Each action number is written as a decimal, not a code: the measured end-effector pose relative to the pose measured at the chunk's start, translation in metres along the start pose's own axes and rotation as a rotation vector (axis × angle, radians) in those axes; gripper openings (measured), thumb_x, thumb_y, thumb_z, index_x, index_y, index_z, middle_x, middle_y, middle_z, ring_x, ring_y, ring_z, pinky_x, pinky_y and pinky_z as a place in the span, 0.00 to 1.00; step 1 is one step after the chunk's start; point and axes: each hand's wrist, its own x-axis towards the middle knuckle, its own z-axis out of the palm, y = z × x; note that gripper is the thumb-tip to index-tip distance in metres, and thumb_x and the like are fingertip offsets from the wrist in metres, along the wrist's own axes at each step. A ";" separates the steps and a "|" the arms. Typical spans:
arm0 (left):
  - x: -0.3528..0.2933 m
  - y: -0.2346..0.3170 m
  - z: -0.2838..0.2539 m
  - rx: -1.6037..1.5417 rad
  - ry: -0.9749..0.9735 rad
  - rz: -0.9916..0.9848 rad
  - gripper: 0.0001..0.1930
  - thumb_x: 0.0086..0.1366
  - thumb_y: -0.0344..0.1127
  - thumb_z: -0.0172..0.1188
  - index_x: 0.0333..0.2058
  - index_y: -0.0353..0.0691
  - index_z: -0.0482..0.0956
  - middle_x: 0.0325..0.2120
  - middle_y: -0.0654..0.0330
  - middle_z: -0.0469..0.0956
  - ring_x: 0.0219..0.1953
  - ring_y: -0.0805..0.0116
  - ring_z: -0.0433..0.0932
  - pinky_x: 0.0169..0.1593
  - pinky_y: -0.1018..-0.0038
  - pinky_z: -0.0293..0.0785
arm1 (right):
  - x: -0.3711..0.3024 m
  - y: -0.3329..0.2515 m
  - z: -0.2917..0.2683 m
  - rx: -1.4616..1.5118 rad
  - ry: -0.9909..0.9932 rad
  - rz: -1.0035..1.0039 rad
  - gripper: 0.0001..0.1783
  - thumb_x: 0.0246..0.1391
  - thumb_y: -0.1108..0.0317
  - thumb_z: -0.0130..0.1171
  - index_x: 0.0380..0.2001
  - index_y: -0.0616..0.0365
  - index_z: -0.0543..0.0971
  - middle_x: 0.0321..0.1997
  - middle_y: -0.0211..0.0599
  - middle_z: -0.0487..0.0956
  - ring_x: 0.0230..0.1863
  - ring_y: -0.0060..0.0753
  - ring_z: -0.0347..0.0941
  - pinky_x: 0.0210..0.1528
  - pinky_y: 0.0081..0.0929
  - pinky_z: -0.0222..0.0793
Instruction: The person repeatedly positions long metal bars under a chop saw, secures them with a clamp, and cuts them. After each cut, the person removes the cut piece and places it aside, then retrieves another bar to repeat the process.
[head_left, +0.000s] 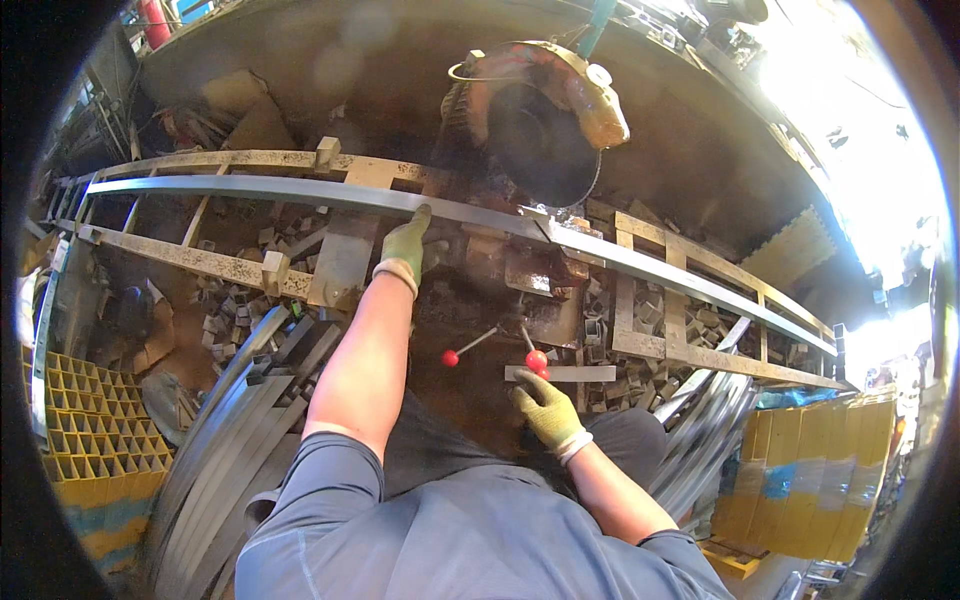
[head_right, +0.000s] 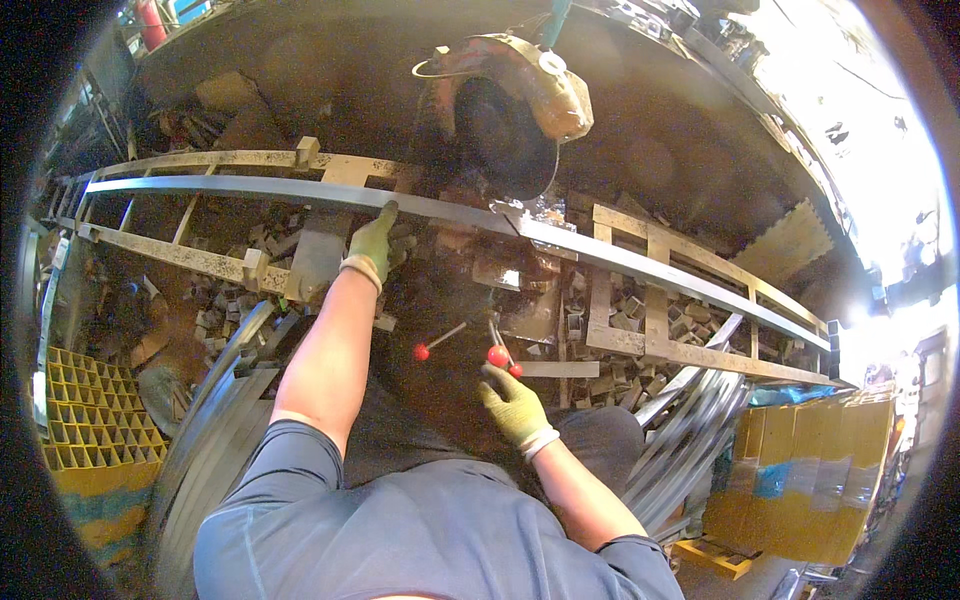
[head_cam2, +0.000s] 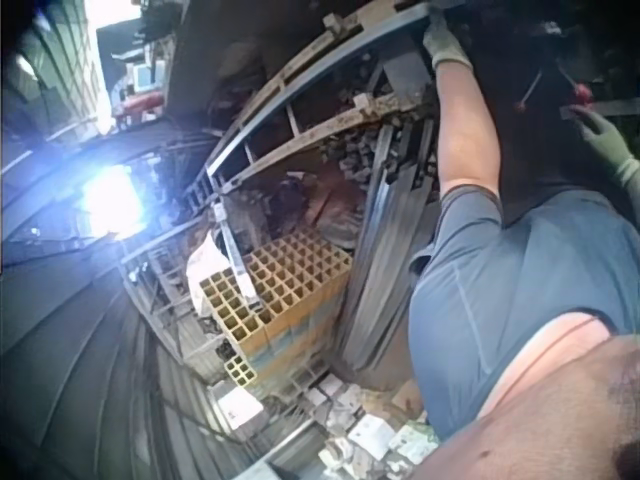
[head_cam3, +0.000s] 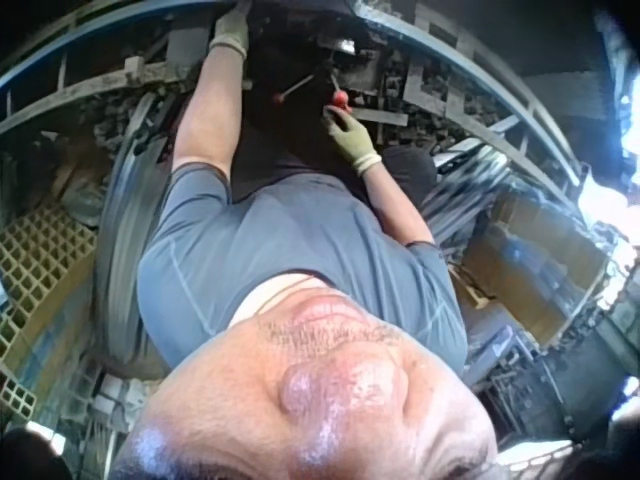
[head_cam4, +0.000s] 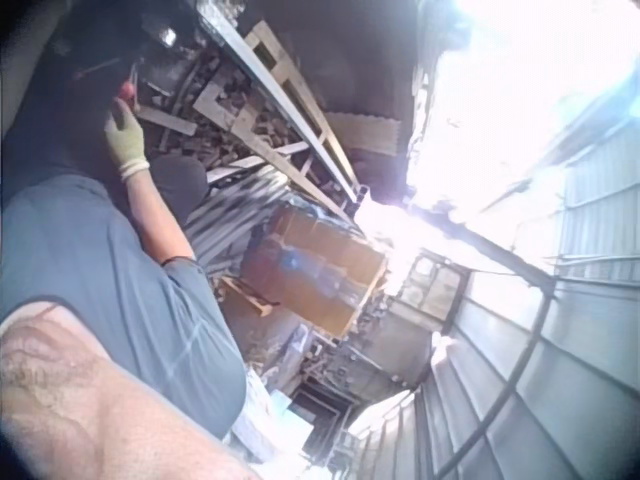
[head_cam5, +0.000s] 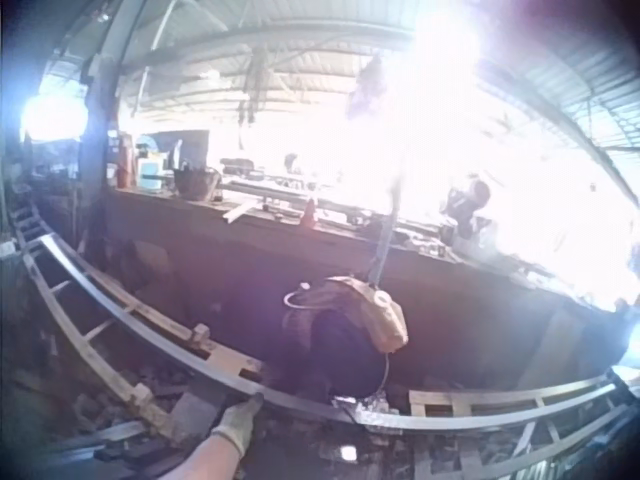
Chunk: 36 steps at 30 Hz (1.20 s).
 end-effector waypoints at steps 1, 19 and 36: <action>0.009 0.001 0.003 0.038 0.033 -0.005 0.23 0.80 0.55 0.70 0.54 0.39 0.86 0.38 0.58 0.89 0.30 0.67 0.87 0.28 0.68 0.76 | 0.000 -0.002 -0.003 -0.016 -0.002 -0.008 0.26 0.74 0.56 0.70 0.70 0.53 0.84 0.61 0.48 0.91 0.63 0.34 0.87 0.68 0.32 0.77; 0.010 -0.024 0.049 -0.131 0.114 -0.044 0.51 0.69 0.57 0.79 0.76 0.25 0.69 0.76 0.43 0.73 0.74 0.47 0.73 0.77 0.54 0.66 | 0.027 0.016 -0.007 -0.212 0.015 0.052 0.24 0.75 0.56 0.71 0.67 0.55 0.86 0.58 0.46 0.92 0.60 0.35 0.88 0.65 0.33 0.80; -0.049 -0.054 0.045 -0.197 -0.042 0.126 0.33 0.63 0.46 0.81 0.57 0.28 0.81 0.45 0.53 0.86 0.44 0.63 0.83 0.49 0.65 0.79 | 0.128 -0.192 -0.058 -0.691 0.323 -0.796 0.30 0.63 0.68 0.72 0.67 0.66 0.82 0.66 0.56 0.85 0.67 0.65 0.82 0.73 0.53 0.76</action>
